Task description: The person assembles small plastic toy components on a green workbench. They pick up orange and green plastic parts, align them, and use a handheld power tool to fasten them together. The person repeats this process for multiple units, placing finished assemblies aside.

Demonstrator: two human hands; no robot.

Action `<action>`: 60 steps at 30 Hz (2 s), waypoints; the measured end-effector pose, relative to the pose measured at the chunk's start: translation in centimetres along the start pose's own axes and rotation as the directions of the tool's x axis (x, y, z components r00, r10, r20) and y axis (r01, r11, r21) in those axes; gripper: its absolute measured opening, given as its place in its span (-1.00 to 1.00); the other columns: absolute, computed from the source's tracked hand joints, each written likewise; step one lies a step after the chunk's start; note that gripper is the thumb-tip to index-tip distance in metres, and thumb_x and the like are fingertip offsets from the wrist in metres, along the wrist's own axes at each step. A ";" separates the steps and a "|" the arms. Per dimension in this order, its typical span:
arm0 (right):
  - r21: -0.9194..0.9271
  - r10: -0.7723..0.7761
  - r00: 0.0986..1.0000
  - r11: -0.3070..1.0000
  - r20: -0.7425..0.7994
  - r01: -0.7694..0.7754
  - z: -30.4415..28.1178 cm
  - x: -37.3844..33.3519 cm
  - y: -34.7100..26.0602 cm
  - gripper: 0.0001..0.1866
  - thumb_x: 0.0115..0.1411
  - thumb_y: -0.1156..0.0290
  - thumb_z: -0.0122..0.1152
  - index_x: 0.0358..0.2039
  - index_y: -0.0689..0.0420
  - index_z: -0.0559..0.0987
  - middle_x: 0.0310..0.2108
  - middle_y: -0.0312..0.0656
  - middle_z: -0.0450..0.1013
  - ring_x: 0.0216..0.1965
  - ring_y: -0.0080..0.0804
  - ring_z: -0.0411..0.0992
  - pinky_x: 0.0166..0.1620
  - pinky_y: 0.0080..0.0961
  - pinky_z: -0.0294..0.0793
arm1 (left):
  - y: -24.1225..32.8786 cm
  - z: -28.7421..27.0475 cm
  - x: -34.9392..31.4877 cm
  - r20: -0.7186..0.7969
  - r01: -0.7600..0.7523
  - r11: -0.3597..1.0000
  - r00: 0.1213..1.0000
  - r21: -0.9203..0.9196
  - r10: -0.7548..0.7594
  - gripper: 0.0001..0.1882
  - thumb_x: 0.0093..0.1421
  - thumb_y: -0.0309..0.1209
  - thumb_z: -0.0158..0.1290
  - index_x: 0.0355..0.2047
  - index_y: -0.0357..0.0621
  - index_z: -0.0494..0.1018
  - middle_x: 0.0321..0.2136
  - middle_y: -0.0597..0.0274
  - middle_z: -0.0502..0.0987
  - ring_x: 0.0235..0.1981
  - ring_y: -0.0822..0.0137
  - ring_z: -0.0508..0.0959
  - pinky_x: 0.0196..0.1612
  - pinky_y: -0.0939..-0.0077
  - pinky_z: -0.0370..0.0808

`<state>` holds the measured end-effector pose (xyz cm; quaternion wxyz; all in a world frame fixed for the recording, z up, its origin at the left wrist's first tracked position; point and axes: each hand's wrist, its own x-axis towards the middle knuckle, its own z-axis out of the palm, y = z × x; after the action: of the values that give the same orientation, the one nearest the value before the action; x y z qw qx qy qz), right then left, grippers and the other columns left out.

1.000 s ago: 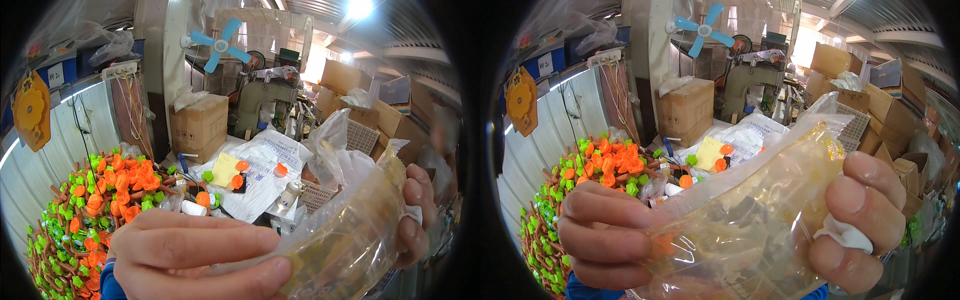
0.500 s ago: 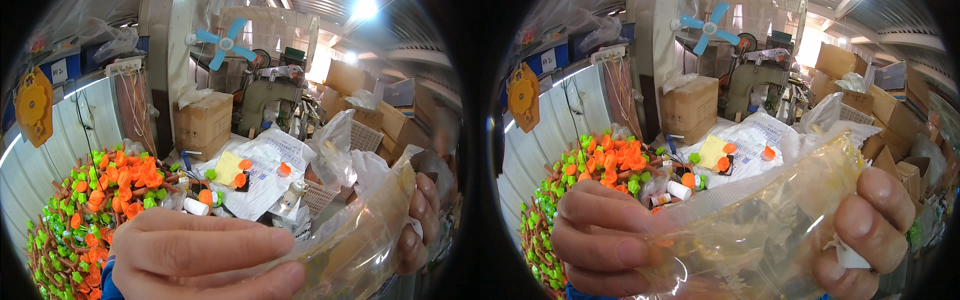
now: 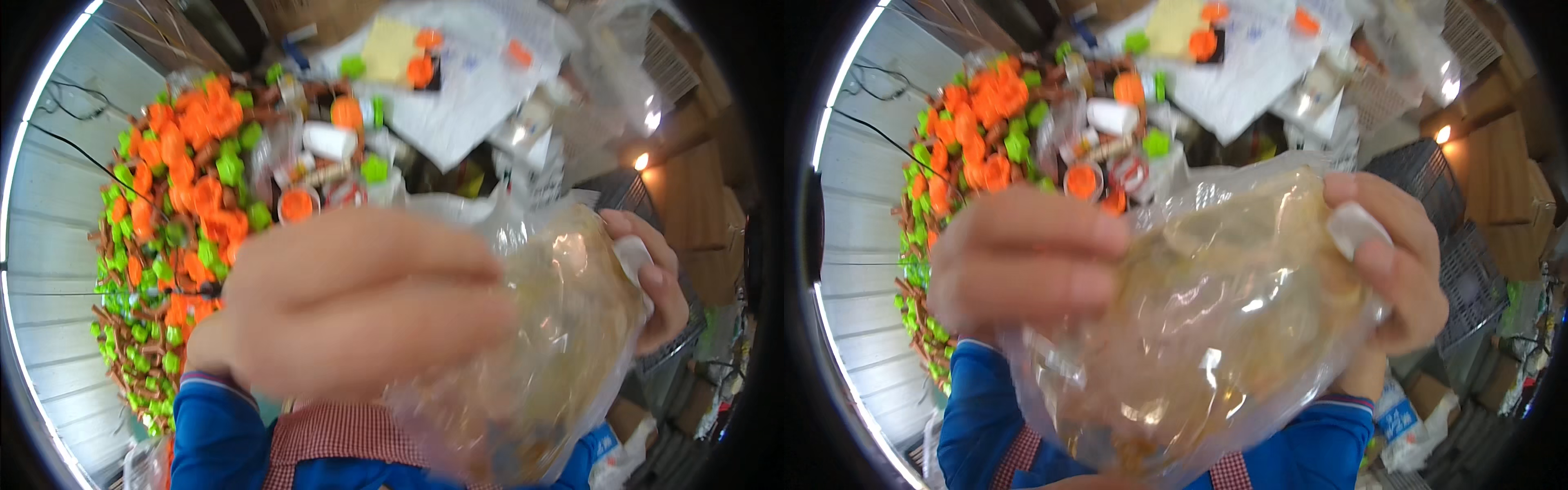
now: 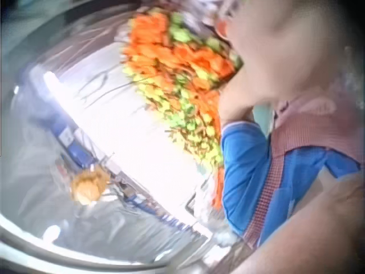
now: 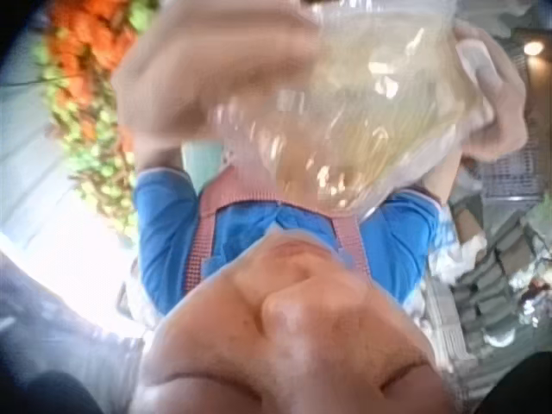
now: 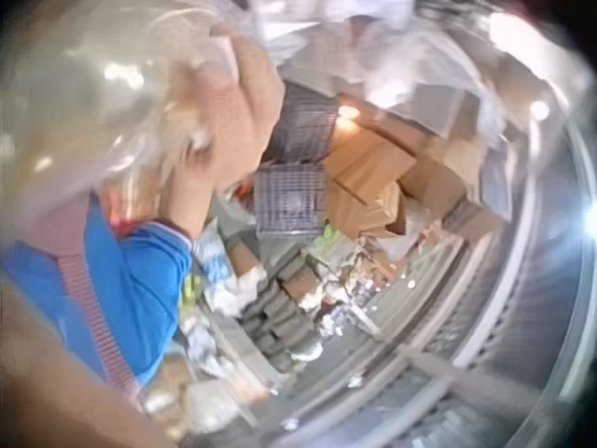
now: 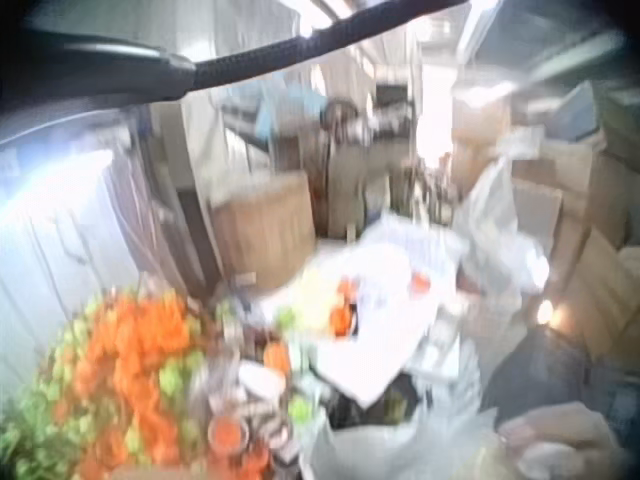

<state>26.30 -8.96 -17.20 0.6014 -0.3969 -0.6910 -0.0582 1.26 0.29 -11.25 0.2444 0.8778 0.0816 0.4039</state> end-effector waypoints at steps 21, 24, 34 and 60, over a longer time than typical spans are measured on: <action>-0.716 0.876 0.363 0.472 0.318 -0.515 3.6 -21.5 11.6 -0.55 0.02 0.47 0.31 -0.02 0.09 0.53 -0.14 -0.03 0.49 -0.05 0.03 0.41 0.00 -0.16 0.41 | -10.0 11.4 -13.6 0.445 -0.057 -0.528 0.466 -0.847 -0.765 -0.17 0.32 0.26 -0.36 0.40 -0.03 -0.06 0.39 -0.07 -0.03 0.38 -0.06 0.05 0.38 0.01 -0.01; -0.722 0.892 0.320 0.447 0.318 -0.529 3.6 -21.9 11.3 -0.59 0.06 0.46 0.28 -0.03 0.11 0.54 -0.13 -0.03 0.49 -0.04 0.04 0.41 0.01 -0.14 0.41 | -10.1 12.5 -12.7 0.462 -0.085 -0.577 0.511 -0.812 -0.725 -0.18 0.31 0.28 -0.38 0.39 0.01 -0.02 0.39 -0.01 -0.02 0.38 -0.03 0.05 0.39 0.02 -0.01; -0.455 0.877 0.443 0.476 0.184 -0.753 3.5 -25.4 12.5 -0.65 0.25 0.38 0.08 0.05 0.11 0.53 -0.13 0.01 0.53 -0.14 0.08 0.48 -0.02 -0.18 0.45 | -10.6 15.6 -11.1 0.494 -0.052 -0.609 0.533 -0.791 -0.687 -0.19 0.31 0.29 -0.39 0.35 0.00 0.06 0.38 -0.01 0.02 0.38 -0.04 0.06 0.37 -0.02 -0.01; 0.694 0.963 -0.208 -0.268 0.172 -0.669 13.9 -16.7 -1.6 -0.58 0.43 0.19 -0.25 0.17 0.14 0.33 0.08 -0.20 0.38 0.07 -0.37 0.37 0.12 -0.42 0.36 | -8.1 20.7 -10.8 0.203 0.435 0.485 0.865 -0.759 -0.458 0.08 0.18 0.45 -0.44 0.35 -0.29 -0.10 0.37 -0.08 -0.01 0.40 -0.03 -0.01 0.40 0.10 -0.19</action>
<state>13.76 -10.32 -34.98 0.6640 -0.5344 0.0406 0.5215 10.11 -3.86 -33.99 0.6969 0.6232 0.1249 0.3322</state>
